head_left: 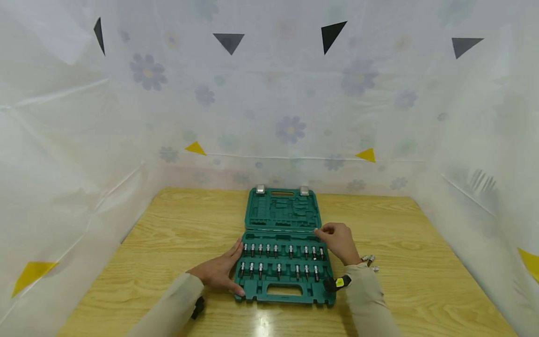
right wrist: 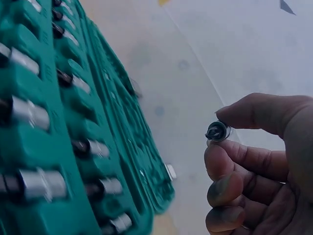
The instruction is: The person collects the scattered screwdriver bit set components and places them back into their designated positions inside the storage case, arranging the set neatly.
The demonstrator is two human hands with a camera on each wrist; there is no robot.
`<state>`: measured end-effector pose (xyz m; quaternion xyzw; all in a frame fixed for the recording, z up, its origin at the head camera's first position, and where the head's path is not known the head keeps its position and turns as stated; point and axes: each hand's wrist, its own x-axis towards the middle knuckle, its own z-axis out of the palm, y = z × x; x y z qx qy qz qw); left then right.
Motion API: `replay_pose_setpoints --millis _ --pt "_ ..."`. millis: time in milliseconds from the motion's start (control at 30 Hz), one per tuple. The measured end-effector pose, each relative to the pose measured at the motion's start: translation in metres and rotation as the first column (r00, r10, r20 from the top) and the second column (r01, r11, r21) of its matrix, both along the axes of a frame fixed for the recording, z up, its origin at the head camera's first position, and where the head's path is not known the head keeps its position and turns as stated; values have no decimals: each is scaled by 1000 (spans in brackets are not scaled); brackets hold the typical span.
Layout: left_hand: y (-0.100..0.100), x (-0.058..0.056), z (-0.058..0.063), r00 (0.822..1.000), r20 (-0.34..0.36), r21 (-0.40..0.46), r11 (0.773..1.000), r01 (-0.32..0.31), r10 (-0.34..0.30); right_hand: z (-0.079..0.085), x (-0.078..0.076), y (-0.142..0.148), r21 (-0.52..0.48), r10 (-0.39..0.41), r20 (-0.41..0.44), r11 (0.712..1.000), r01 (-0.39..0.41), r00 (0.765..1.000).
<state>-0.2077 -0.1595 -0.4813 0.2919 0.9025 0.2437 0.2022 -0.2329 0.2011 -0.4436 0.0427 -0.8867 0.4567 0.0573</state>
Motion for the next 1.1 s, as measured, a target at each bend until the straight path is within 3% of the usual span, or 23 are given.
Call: replay_pose_setpoints --millis 367,600,833,1100 --pt "-1 0 -2 1000 14 19 1000 2 -2 -1 -10 -40 114 103 -11 988 -101 995" --pt "-1 -2 -3 1000 -1 21 1000 21 -21 -3 -11 -56 208 163 7 965 -161 987" --pt "0 -1 -3 1000 15 25 1000 19 -19 -11 -9 -70 268 156 67 949 -168 985" --pt "-1 0 0 1000 4 20 1000 11 -12 -16 -9 -79 301 136 71 942 -152 988"
